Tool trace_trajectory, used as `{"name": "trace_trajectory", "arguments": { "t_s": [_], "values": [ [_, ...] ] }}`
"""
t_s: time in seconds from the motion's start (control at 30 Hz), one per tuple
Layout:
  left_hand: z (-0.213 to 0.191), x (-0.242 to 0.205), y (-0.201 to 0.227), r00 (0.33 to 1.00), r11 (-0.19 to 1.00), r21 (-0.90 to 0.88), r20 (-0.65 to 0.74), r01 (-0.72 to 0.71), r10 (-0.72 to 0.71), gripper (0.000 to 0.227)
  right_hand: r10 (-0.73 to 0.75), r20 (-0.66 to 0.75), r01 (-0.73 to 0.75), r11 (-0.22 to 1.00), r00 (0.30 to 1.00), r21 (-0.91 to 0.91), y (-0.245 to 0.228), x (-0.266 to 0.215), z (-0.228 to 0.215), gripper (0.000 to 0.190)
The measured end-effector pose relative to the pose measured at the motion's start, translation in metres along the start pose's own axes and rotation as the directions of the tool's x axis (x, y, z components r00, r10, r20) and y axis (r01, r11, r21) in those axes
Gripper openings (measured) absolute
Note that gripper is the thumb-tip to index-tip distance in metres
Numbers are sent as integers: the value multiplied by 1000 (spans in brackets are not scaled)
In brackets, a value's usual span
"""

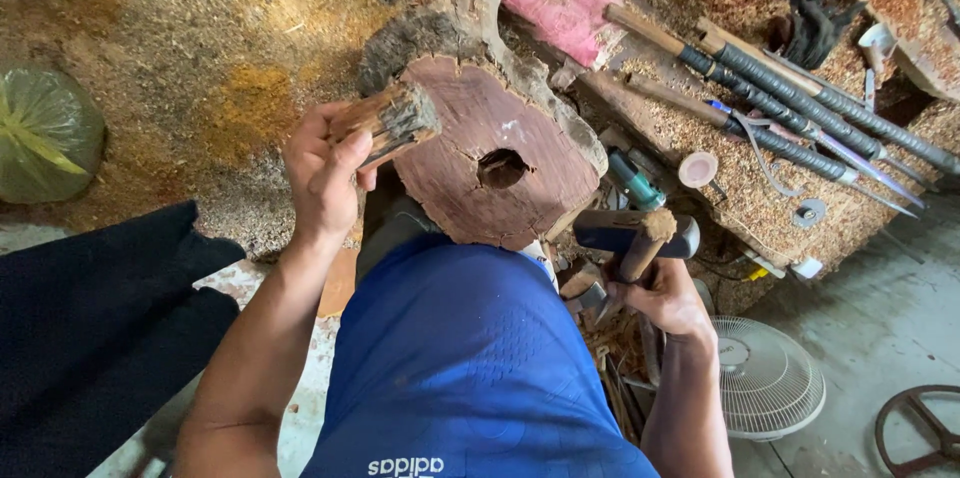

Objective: Using a hammer and a carving tool to hollow out or shape a piece of wood in a workshop.

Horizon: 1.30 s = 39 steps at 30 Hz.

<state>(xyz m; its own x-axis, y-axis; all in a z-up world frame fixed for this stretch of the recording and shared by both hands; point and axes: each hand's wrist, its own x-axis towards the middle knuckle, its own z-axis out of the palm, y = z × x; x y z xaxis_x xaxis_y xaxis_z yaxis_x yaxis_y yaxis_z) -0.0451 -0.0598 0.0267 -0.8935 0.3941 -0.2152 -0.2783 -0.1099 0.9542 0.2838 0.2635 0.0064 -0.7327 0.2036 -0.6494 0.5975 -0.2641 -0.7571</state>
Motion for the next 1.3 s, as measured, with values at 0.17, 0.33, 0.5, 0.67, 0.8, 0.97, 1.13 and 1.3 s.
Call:
{"name": "trace_trajectory", "arguments": {
  "t_s": [0.17, 0.33, 0.5, 0.67, 0.8, 0.97, 1.13, 1.3],
  "values": [
    [2, 6, -10, 993, 956, 273, 12, 107, -115, 43, -81, 156, 98, 989, 985, -110, -29, -1, 13, 49],
    [-1, 4, -14, 987, 907, 398, 23, 135, -157, 46, 80, 106, -63, 987, 991, -150, -48, -3, 25, 54],
    [2, 7, -10, 992, 912, 391, -15, 124, -129, 59, -8, 166, 38, 983, 986, -177, -55, 4, 26, 58],
    [3, 8, -8, 997, 909, 418, 67, -2, -29, 66, 70, 130, -49, 987, 989, -154, -50, 4, 24, 50],
    [1, 11, -4, 991, 883, 467, 131, -42, -23, 68, 24, 131, -6, 991, 991, -137, -54, 7, 23, 55],
    [0, 16, -6, 990, 863, 505, 117, 12, -82, 65, 57, 139, -36, 988, 989, -152, -57, 5, 20, 53],
    [4, 17, -8, 991, 833, 551, 130, -48, -29, 63, 49, 118, -24, 979, 992, -203, -60, 0, 18, 48],
    [11, 14, -2, 993, 822, 566, 116, -60, -7, 77, 113, 141, -100, 990, 984, -97, -49, -4, 5, 44]
  ]
}}
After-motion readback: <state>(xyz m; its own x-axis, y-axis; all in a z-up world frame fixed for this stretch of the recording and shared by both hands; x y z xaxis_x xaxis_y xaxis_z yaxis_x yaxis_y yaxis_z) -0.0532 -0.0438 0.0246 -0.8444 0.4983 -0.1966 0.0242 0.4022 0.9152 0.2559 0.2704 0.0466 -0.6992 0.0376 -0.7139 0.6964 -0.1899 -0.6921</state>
